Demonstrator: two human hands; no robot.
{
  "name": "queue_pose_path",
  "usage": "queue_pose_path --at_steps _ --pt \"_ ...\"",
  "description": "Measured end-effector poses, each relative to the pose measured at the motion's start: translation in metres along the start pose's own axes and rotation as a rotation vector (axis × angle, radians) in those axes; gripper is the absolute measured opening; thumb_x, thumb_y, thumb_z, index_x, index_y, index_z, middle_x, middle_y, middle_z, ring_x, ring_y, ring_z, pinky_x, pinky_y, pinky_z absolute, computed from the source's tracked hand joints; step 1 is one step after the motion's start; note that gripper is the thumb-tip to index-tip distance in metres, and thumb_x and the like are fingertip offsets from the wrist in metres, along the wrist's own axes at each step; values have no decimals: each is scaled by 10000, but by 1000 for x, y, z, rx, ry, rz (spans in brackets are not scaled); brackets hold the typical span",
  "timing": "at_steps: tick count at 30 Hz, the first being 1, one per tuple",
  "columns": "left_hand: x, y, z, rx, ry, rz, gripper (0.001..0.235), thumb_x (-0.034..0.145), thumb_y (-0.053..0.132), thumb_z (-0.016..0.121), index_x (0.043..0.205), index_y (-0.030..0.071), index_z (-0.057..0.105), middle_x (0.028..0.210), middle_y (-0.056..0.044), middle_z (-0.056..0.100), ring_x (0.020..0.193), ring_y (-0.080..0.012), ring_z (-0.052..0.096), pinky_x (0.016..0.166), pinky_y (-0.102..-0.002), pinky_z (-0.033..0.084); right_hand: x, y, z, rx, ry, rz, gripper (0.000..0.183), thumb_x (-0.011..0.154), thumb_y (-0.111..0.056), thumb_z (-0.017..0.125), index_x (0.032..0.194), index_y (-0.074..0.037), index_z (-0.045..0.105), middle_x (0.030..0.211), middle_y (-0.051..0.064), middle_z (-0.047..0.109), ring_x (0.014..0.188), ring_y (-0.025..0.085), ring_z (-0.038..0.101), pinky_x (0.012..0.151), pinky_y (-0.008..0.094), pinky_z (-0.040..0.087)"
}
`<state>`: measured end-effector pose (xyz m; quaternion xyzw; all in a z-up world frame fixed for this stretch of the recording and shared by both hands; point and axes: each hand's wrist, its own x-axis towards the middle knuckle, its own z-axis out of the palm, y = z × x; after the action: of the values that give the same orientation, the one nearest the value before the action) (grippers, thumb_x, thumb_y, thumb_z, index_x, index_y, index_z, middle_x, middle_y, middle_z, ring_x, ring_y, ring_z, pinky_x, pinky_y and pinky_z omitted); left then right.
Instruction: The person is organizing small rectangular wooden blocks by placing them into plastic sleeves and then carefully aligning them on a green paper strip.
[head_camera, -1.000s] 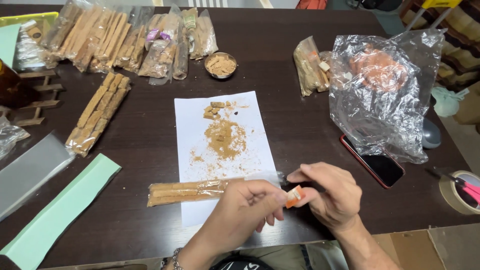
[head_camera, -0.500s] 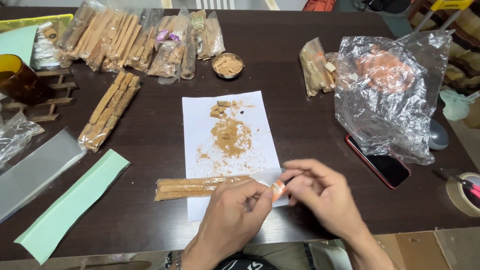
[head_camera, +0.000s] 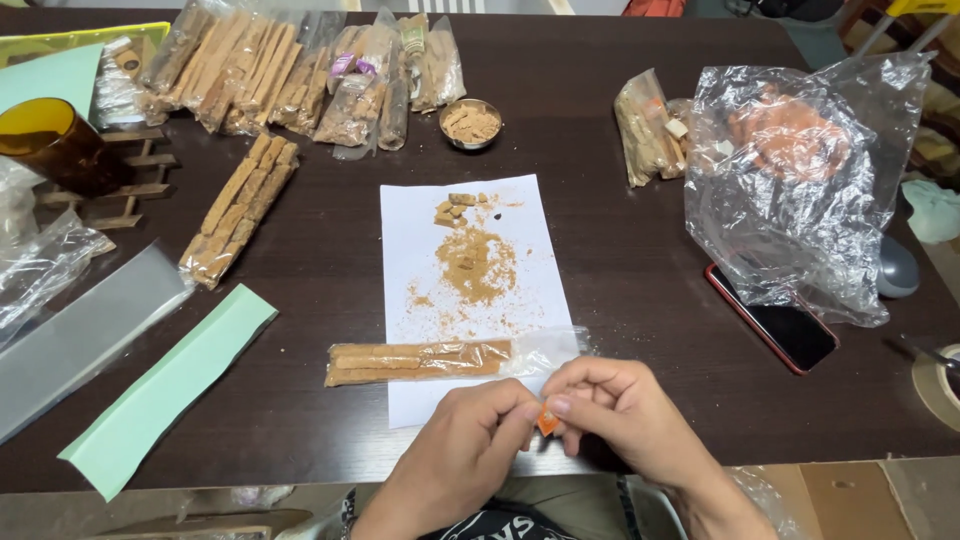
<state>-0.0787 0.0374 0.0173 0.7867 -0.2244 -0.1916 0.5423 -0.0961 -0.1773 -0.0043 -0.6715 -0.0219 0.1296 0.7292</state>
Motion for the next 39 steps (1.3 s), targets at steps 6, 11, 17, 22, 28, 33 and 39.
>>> queue_pose_path --at_steps 6,11,17,22,28,33,39 --pt "-9 -6 -5 84 7 361 248 1076 151 445 852 90 532 764 -32 564 658 -198 510 626 -336 409 -8 6 8 193 -176 130 223 969 -191 680 843 -18 617 689 113 647 539 147 554 518 240 403" --pt "-12 -17 -9 -78 -64 349 271 1073 216 472 854 100 580 760 -2 596 668 -162 525 647 -317 437 -14 31 20 504 -177 201 189 935 -123 702 835 19 629 668 88 562 525 106 440 428 223 298" --pt "-16 -26 -11 -262 -162 186 340 1074 281 485 790 118 576 726 31 573 663 -102 485 635 -276 420 -18 28 21 374 -177 168 241 956 -162 695 806 22 657 649 93 559 521 115 449 443 220 304" --pt "-18 -25 -12 -177 2 147 379 1062 257 487 719 121 574 670 22 549 631 -110 509 613 -286 424 -21 19 20 -28 -49 38 209 991 -118 669 845 2 758 636 49 624 533 109 526 484 244 431" --pt "-28 -21 -4 -275 167 -92 275 989 235 622 785 81 722 733 9 668 677 -93 563 621 -255 455 -26 18 27 -145 141 -85 188 963 -104 683 818 -5 750 697 79 673 624 130 573 551 260 437" --pt "-29 -22 1 -448 66 -344 180 992 186 719 869 69 780 635 39 543 576 -46 393 528 -228 281 -25 27 29 -106 144 -93 175 964 -105 686 830 -14 751 662 79 666 571 123 542 515 247 416" --pt "-34 -23 5 -630 2 -85 198 992 209 660 907 45 730 656 -29 563 613 -102 480 607 -253 403 -21 24 30 415 -6 221 275 966 -162 669 807 63 683 679 111 586 506 109 455 382 233 266"
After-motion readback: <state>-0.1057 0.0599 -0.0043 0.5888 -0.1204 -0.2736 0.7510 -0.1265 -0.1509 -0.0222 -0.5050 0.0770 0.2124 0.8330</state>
